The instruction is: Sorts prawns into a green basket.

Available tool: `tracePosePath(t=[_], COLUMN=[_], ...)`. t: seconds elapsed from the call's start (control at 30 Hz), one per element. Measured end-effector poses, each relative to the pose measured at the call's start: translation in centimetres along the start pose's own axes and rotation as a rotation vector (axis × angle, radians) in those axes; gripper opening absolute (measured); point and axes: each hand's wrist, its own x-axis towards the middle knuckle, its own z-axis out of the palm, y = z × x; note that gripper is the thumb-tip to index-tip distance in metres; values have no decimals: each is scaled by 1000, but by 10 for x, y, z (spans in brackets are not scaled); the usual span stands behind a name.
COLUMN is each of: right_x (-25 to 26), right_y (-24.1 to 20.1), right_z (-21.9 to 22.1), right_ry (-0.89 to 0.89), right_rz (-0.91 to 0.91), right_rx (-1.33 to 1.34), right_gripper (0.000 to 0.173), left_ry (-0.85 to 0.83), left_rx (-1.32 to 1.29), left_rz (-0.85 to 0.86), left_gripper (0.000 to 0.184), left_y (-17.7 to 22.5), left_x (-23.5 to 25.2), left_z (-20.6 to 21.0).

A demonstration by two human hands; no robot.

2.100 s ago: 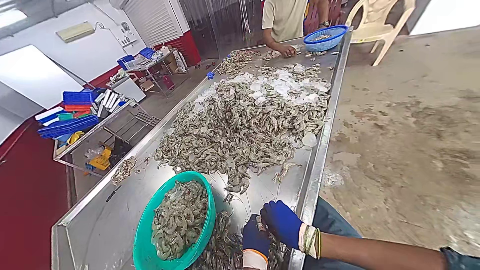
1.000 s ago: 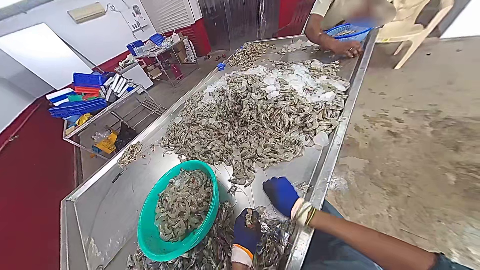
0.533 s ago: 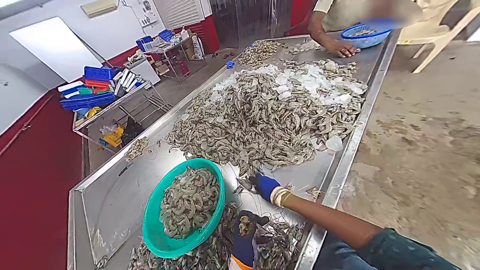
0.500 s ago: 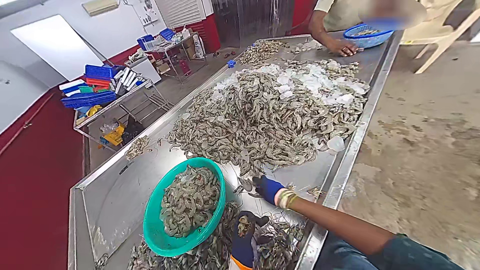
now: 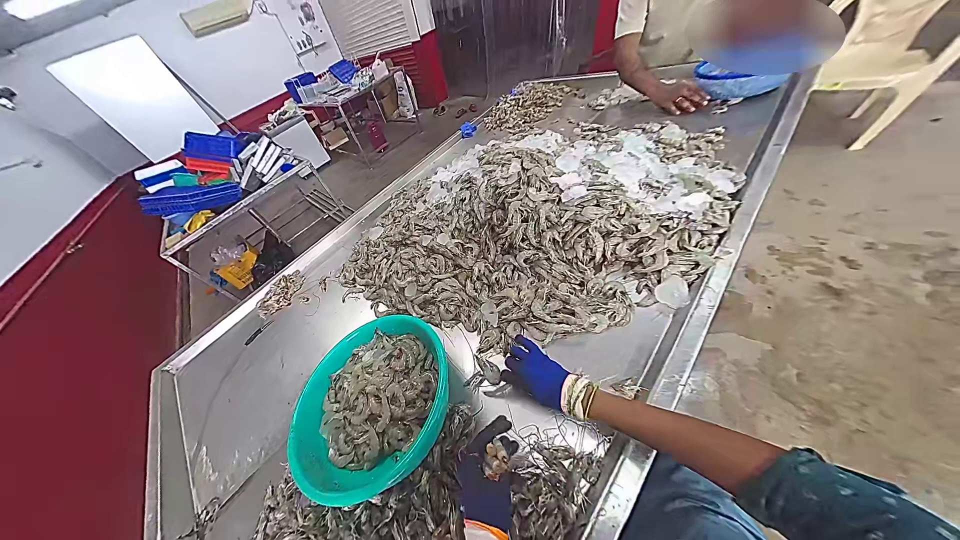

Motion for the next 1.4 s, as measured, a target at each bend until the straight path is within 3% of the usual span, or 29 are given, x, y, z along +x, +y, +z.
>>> tracePosePath(t=[0.07,0.13,0.23,0.33,0.5,0.57,0.7,0.8,0.87,0.9,1.0,1.03,1.07,1.13,1.2,1.3,1.37,1.4], right_x=[-13,-30,-43,-51,-66,-72,-89,-94,-96,-102,-112,-108,-100,-75,-44,-23,-32,-40], right_y=[-27,-64,-98,-103,-95,-87,-79,-73,-46,-28,8,11,13,15,20,29,37,36], right_z=[-10,-21,-22,-10,-8,-14,-24,-24,-24,-28,-38,-38,-40,-41,-30,-4,2,7], right_ry=[120,115,-37,-106,-131,-63,82,348,456,319,-434,-524,-497,-320,-173,-54,-41,-49], right_rz=[47,98,258,336,298,303,392,683,723,668,423,362,301,109,-67,-116,-74,-11], right_rx=[112,194,191,153,104,180,539,995,1020,937,458,353,305,266,277,262,157,100], right_gripper=[31,34,33,28,21,16,24,25,21,22,33,33,28,21,22,34,28,27], left_ry=[48,53,-6,-115,-268,-269,-279,-284,-257,-241,-222,-199,-157,-61,67,215,235,234], left_rx=[313,552,701,753,593,486,338,137,52,60,156,117,24,-370,-860,-1479,-1436,-1351], left_rz=[117,80,-177,-352,-308,-271,-215,-186,-180,-188,-323,-367,-377,-244,-135,-10,-16,-53], left_gripper=[48,61,65,54,41,40,36,36,39,41,45,42,34,19,34,71,90,88], left_y=[-1,12,27,34,22,19,28,35,36,35,42,48,55,49,57,65,62,59], left_x=[4,4,6,6,2,0,-4,-8,-12,-14,-21,-24,-26,-18,4,31,24,18], left_z=[1,4,15,21,17,18,22,24,18,12,-7,-13,-18,-28,-40,-64,-52,-38])
